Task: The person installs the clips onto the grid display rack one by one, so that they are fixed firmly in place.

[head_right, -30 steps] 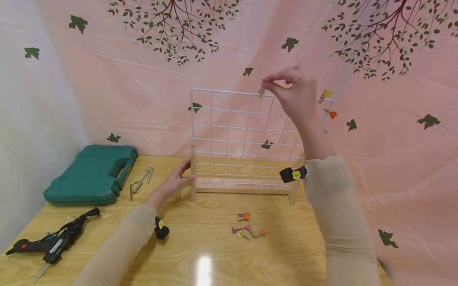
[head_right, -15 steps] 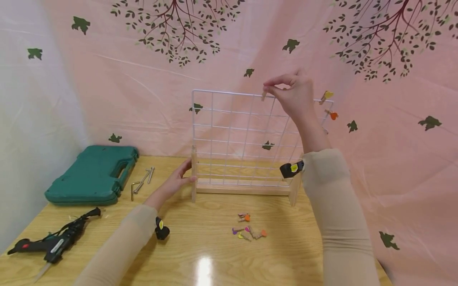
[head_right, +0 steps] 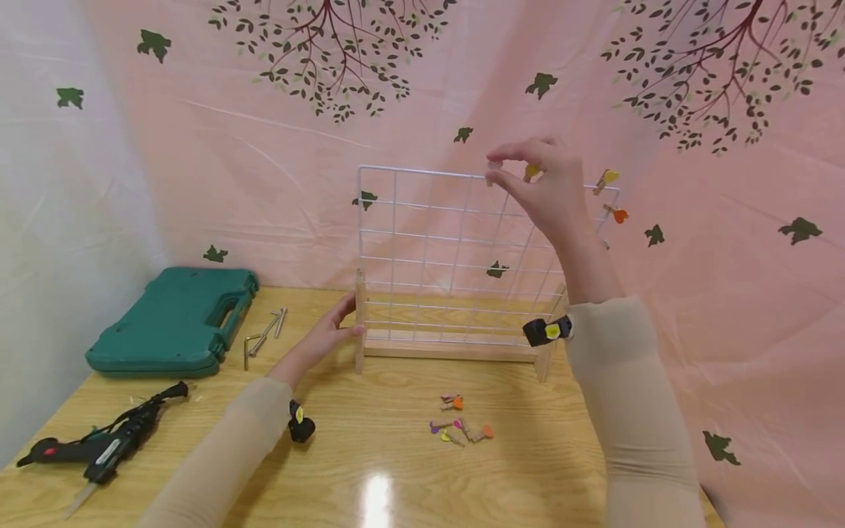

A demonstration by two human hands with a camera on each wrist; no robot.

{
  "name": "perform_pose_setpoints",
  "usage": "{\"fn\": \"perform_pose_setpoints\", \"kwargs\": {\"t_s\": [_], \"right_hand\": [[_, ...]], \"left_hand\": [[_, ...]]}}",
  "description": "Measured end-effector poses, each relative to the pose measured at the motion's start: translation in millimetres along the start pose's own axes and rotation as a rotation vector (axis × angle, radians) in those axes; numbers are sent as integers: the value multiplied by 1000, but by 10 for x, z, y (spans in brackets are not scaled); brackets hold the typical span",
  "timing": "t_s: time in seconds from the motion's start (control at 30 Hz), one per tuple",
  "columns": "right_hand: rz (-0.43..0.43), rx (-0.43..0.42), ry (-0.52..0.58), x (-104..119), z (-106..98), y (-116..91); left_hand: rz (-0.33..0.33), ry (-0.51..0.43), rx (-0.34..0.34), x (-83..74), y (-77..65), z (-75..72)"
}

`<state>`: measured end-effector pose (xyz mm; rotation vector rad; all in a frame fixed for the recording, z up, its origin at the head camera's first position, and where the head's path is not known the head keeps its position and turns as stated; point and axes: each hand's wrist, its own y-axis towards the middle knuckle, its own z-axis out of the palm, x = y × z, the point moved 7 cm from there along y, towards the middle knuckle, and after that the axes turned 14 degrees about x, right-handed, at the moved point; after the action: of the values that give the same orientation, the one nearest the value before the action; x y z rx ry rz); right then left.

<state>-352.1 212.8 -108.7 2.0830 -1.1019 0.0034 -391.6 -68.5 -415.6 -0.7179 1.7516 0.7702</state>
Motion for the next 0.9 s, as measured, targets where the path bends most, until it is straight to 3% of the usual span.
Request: {"fn": "perform_pose_setpoints", "kwargs": {"t_s": [0.13,0.33,0.5,0.63,0.9], "right_hand": [[-116,66,8,135,165,-225],[-227,298,43,22,793,-635],[-191,503,96,-203,1367,-1140],[-151,620,149,-412,1757,-1497],[-114,840,239,-736,2325,-1963]], "left_hand": [[-3,-10,-1,-9,9,7],[1,-13,-1,-29,-2,18],[4,-16,0,-28,-6,23],[-14,-2,-3,-3,3,11],[3,9,-23,200,75,-34]]}}
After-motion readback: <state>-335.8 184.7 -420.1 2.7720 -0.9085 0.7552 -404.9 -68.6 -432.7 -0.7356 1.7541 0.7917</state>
